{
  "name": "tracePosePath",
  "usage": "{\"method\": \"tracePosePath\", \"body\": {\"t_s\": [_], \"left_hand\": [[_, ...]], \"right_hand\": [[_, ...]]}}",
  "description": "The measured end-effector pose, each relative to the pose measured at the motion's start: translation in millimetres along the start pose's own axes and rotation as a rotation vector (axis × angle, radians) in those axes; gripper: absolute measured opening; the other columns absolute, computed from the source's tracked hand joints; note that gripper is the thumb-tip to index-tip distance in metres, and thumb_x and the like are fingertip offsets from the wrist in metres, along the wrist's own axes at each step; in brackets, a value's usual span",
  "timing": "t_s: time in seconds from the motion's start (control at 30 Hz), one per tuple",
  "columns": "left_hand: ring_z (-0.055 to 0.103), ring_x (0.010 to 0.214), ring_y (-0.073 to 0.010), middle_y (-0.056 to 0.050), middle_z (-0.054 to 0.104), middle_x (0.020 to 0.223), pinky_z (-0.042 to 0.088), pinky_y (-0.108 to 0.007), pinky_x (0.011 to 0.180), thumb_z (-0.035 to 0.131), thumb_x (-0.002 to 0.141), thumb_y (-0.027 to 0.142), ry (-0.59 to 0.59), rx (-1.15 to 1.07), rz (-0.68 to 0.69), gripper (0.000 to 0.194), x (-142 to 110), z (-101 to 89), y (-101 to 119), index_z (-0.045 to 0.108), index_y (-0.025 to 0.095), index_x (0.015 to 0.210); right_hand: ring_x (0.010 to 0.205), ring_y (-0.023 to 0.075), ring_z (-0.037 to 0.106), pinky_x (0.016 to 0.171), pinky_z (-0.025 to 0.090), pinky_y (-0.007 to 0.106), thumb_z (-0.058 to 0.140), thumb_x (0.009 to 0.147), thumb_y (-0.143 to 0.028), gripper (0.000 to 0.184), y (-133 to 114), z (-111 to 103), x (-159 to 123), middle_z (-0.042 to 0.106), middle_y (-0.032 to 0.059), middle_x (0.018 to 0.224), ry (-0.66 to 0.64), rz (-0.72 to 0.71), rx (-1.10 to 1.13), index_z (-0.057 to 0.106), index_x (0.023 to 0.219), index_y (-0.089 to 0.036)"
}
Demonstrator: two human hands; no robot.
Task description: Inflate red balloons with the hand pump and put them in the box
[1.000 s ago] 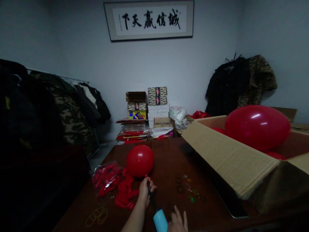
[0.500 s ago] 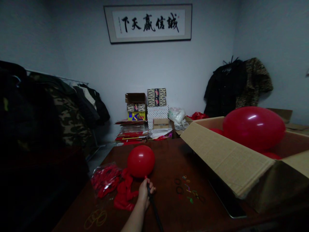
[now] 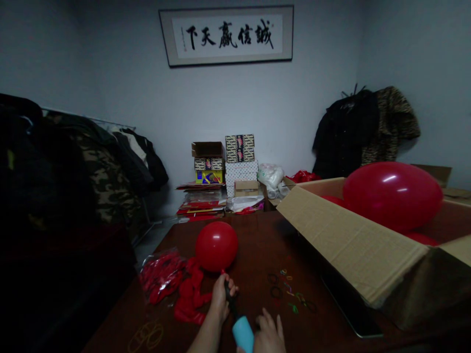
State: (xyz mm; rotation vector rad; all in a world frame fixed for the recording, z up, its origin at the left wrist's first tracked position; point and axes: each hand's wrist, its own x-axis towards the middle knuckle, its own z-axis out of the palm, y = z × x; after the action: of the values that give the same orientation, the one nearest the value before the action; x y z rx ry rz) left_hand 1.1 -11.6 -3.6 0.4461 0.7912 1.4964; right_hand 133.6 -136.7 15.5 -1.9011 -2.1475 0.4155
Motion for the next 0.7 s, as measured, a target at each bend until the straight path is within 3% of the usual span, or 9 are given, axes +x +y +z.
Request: {"method": "tracePosePath", "body": {"t_s": [0.07, 0.23, 0.5, 0.7], "left_hand": [[0.031, 0.028, -0.0054, 0.011, 0.038, 0.039, 0.034, -0.025, 0.043, 0.065, 0.063, 0.043, 0.003, 0.006, -0.006, 0.036, 0.9, 0.1, -0.1, 0.036, 0.022, 0.06], [0.032, 0.027, -0.005, 0.011, 0.038, 0.039, 0.034, -0.024, 0.042, 0.065, 0.063, 0.045, -0.009, 0.014, 0.003, 0.038, 3.8, -1.1, -0.5, 0.035, 0.022, 0.061], [0.03, 0.026, -0.0055, 0.011, 0.039, 0.036, 0.035, -0.025, 0.041, 0.066, 0.058, 0.046, 0.01, 0.021, 0.025, 0.039, 3.5, 0.6, -1.3, 0.036, 0.022, 0.058], [0.032, 0.026, -0.0059, 0.01, 0.039, 0.038, 0.036, -0.025, 0.042, 0.065, 0.062, 0.046, -0.001, 0.031, 0.024, 0.038, 1.3, -0.5, -1.3, 0.035, 0.022, 0.06]], "right_hand": [[0.13, 0.0308, 0.035, 0.111, 0.013, 0.051, 0.048, 0.071, -0.042, 0.041, -14.8, -7.1, 8.2, 0.058, 0.0114, 0.121, 0.038, 0.007, 0.005, 0.069, 0.093, -0.014], [0.129, 0.0298, 0.035, 0.111, 0.011, 0.05, 0.043, 0.076, -0.043, 0.043, -33.2, -11.9, 18.4, 0.058, 0.0124, 0.12, 0.086, 0.029, -0.02, 0.068, 0.096, -0.014], [0.131, 0.0325, 0.032, 0.111, 0.008, 0.054, 0.049, 0.071, -0.05, 0.052, -36.4, -10.9, 13.7, 0.055, 0.0152, 0.125, 0.053, 0.07, -0.086, 0.064, 0.103, -0.012], [0.132, 0.0319, 0.031, 0.111, 0.011, 0.055, 0.052, 0.074, -0.039, 0.041, -22.2, 8.7, 2.6, 0.056, 0.0162, 0.125, 0.037, 0.059, -0.129, 0.066, 0.102, -0.013]]}}
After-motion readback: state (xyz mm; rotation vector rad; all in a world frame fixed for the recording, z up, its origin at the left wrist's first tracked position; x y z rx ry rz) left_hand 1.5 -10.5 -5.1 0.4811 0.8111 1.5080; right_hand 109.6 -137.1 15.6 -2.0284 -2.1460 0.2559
